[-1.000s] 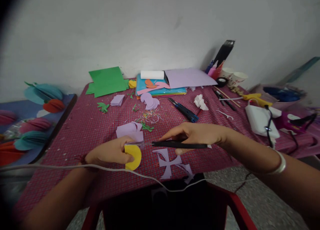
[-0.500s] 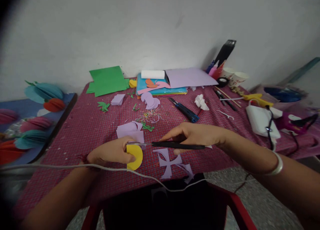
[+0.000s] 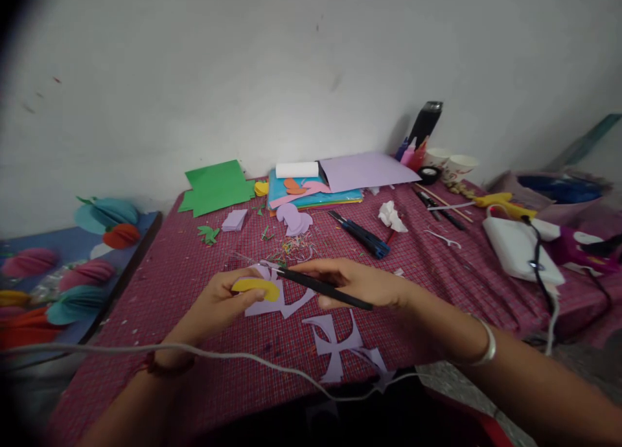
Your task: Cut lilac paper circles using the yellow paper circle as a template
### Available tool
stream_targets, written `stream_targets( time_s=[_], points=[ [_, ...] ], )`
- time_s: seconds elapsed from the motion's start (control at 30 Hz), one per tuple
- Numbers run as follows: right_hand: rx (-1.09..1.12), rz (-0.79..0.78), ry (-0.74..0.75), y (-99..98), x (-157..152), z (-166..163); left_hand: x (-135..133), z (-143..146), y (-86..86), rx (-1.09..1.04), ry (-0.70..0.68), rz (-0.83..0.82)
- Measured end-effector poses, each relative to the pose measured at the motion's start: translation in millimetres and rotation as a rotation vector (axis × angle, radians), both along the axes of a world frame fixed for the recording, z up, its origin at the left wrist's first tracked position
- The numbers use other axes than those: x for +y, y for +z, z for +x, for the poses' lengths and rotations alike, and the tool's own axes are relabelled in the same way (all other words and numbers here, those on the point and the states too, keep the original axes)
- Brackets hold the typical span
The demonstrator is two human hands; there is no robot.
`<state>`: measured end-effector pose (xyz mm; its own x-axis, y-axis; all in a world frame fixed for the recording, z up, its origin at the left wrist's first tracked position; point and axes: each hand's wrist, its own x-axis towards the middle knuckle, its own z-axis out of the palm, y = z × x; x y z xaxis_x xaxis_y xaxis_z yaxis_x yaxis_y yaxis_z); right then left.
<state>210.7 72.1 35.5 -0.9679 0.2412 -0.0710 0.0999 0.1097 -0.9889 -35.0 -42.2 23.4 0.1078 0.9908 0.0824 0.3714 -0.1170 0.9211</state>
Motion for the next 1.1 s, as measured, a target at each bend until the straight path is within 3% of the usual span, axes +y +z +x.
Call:
stream_targets(
  time_s=[0.1, 0.23, 0.37, 0.5, 0.67, 0.8, 0.9, 1.0, 1.1],
  points=[
    [0.058, -0.017, -0.049, -8.0, 7, -17, 1, -2, 3.1, 0.034, 0.122, 0.065],
    [0.115, 0.029, -0.240, -23.4, 18, -38, 3, -8, 3.6, 0.030, 0.345, 0.090],
    [0.104, 0.103, -0.374, -40.0, 25, -43, 11, -17, -5.3, -0.241, 0.510, 0.021],
    [0.104, 0.298, -0.470, -50.4, 32, -35, 21, -27, -17.9, -0.471, 0.543, -0.045],
    [-0.078, 0.793, -0.655, -53.7, 46, -23, 30, -42, -33.2, -0.369, 0.618, -0.063],
    [-0.261, 0.869, -0.784, -53.6, 57, -15, 34, -54, -43.8, -0.124, 0.674, -0.008],
    [-0.388, 0.890, -0.847, -53.8, 61, -13, 34, -56, -46.4, -0.094, 0.662, 0.026],
    [-0.470, 0.926, -0.850, -54.8, 62, -12, 34, -52, -43.2, -0.166, 0.676, 0.056],
    [-0.508, 0.988, -0.811, -57.0, 60, -14, 33, -45, -36.1, -0.387, 0.654, 0.009]
  ],
)
